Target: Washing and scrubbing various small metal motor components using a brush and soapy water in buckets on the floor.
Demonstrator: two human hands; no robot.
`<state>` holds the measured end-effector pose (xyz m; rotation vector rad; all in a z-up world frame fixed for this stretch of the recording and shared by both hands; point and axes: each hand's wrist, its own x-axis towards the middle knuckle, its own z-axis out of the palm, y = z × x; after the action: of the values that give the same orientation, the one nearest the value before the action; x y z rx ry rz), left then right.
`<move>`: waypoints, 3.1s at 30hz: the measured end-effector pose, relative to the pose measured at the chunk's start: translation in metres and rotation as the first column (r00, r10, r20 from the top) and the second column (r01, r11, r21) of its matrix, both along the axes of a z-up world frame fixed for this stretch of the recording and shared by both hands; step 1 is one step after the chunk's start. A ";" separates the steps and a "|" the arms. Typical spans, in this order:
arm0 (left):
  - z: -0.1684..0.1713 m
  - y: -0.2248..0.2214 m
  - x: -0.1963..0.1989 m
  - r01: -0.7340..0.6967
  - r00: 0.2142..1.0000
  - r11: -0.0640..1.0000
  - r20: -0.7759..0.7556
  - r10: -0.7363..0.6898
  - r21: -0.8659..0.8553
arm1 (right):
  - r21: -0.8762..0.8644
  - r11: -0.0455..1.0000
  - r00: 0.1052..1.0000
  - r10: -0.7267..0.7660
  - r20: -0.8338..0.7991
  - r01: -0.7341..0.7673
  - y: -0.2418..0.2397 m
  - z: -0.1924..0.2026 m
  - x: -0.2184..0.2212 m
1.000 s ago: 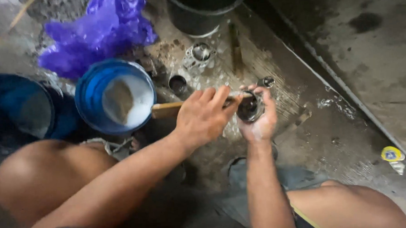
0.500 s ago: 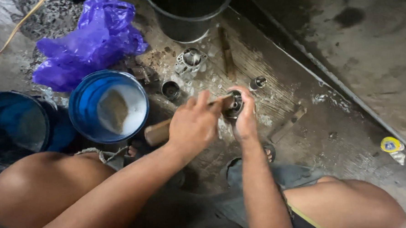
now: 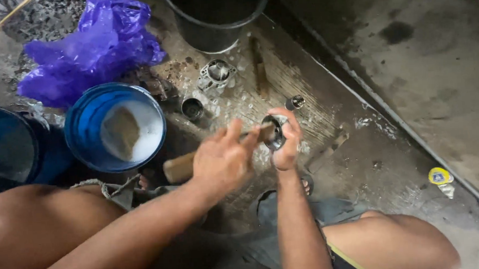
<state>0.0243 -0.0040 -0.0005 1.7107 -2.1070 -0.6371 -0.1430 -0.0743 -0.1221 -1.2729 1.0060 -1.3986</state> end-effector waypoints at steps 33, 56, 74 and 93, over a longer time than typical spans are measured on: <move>-0.039 -0.014 -0.006 0.143 0.951 0.723 0.295 0.088 -0.676 | 0.299 0.954 0.985 -0.086 0.148 0.038 0.001 0.006 0.007; -0.035 -0.033 0.009 0.094 0.983 0.943 0.182 -0.036 -0.320 | 0.329 0.944 0.998 -0.028 0.061 0.006 0.001 -0.010 -0.001; -0.021 -0.034 0.034 -0.106 0.976 0.748 0.074 0.203 -0.655 | 0.656 0.740 0.757 -0.342 0.557 -0.148 -0.004 0.004 0.001; -0.051 -0.017 -0.003 -0.509 0.737 0.859 -0.492 0.464 0.049 | 0.799 0.573 0.736 -0.459 0.498 -0.183 0.006 0.031 0.033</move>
<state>0.0209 -0.0208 -0.0516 1.7218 -1.2444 -0.7027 -0.1105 -0.0679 -0.0915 0.0679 1.0383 -1.1119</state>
